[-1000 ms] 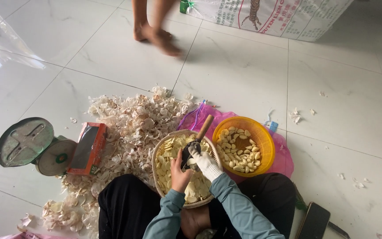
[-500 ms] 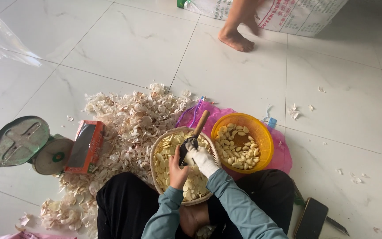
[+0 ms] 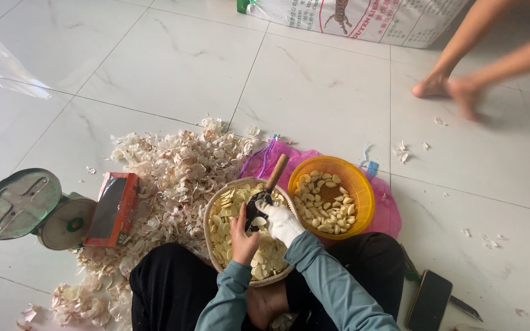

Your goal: Slicing individual garlic cloves using a manual handheld slicer over a basket

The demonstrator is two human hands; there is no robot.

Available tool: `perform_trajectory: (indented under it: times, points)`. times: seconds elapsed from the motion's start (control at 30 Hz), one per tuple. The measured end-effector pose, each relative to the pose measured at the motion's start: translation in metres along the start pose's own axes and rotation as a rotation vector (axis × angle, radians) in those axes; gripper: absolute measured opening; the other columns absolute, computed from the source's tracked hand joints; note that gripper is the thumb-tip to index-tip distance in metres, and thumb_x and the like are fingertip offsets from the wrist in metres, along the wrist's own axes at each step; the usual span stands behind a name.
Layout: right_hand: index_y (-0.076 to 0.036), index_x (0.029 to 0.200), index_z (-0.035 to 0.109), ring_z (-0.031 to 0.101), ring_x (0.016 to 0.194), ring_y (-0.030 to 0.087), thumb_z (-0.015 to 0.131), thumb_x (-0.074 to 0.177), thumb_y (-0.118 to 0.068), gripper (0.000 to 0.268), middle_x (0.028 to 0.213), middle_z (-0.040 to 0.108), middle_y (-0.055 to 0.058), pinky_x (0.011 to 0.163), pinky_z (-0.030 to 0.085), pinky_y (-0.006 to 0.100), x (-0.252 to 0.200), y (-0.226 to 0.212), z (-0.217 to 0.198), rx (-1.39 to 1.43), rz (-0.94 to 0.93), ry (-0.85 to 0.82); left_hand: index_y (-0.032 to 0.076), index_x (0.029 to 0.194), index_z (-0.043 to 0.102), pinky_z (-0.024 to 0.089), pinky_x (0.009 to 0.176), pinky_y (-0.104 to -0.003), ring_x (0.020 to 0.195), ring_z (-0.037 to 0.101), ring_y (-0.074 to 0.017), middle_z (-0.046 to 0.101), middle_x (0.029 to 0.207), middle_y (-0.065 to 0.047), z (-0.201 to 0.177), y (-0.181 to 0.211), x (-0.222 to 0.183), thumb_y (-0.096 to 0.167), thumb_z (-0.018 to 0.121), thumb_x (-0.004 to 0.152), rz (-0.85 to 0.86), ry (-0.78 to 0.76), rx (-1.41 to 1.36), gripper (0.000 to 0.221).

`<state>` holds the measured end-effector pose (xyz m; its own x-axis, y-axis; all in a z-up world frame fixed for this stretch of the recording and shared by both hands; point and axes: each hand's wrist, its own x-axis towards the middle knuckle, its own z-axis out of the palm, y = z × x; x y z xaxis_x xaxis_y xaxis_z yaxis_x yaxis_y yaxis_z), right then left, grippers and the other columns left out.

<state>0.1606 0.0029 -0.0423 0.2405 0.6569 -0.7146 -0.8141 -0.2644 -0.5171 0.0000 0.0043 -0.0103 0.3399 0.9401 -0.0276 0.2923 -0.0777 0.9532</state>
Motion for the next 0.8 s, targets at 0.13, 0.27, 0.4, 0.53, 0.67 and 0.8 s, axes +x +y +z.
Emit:
perform_trajectory:
  times: [0.13, 0.27, 0.4, 0.53, 0.67, 0.8]
  points:
    - [-0.009, 0.103, 0.077, 0.069, 0.094, 0.019, 0.079, 0.083, -0.060, 0.054, 0.096, 0.075, 0.007, 0.088, 0.055, 0.031, 0.001, 0.007, 0.002, -0.730, -0.197, 0.215, 0.027, 0.159, 0.041, 0.041, 0.100, -0.035, 0.106, 0.052, -0.0270, 0.052, 0.110, -0.012, -0.009, 0.014, -0.001, 0.006, 0.059, 0.061, -0.036, -0.001, -0.021, 0.102]
    - [-0.015, 0.107, 0.080, 0.071, 0.096, 0.017, 0.068, 0.083, -0.078, 0.069, 0.098, 0.078, 0.005, 0.094, 0.055, 0.031, -0.001, -0.007, -0.001, -1.034, -0.117, 0.129, 0.028, 0.160, 0.041, 0.041, 0.101, -0.036, 0.106, 0.052, -0.0273, 0.052, 0.111, -0.012, -0.009, 0.017, -0.004, 0.005, 0.057, 0.060, -0.059, -0.002, -0.042, 0.104]
    - [-0.027, 0.097, 0.080, 0.067, 0.082, 0.011, 0.064, 0.080, -0.086, 0.063, 0.084, 0.073, -0.005, 0.077, 0.053, 0.027, -0.047, -0.017, 0.009, -1.122, -0.117, 0.126, 0.028, 0.160, 0.041, 0.041, 0.101, -0.037, 0.110, 0.053, -0.0284, 0.052, 0.112, -0.012, -0.003, 0.014, -0.005, 0.005, 0.058, 0.060, -0.053, -0.005, -0.028, 0.104]
    - [0.005, 0.110, 0.062, 0.060, 0.105, 0.023, 0.052, 0.083, -0.031, 0.045, 0.111, 0.063, 0.019, 0.095, 0.048, 0.029, 0.016, 0.013, -0.030, -0.452, -0.087, -0.131, 0.027, 0.161, 0.038, 0.040, 0.102, -0.036, 0.109, 0.051, -0.0284, 0.051, 0.114, -0.013, -0.003, 0.009, -0.006, 0.004, 0.058, 0.060, -0.072, -0.042, -0.046, 0.105]
    - [-0.004, 0.108, 0.076, 0.064, 0.068, 0.019, 0.056, 0.081, -0.079, 0.082, 0.083, 0.074, 0.009, 0.067, 0.053, 0.033, -0.076, -0.040, 0.021, -1.347, -0.158, -0.054, 0.025, 0.160, 0.040, 0.043, 0.099, -0.040, 0.110, 0.053, -0.0319, 0.050, 0.113, -0.015, -0.007, 0.019, -0.006, 0.004, 0.058, 0.059, -0.062, -0.025, -0.015, 0.104]
    - [-0.017, 0.083, 0.074, 0.073, 0.074, 0.023, 0.079, 0.084, -0.057, 0.040, 0.076, 0.073, 0.006, 0.066, 0.058, 0.036, -0.077, -0.065, 0.019, -1.398, -0.352, 0.116, 0.025, 0.161, 0.037, 0.043, 0.097, -0.039, 0.105, 0.053, -0.0308, 0.049, 0.112, -0.015, -0.011, 0.016, 0.000, 0.002, 0.055, 0.061, -0.070, 0.024, 0.006, 0.104]
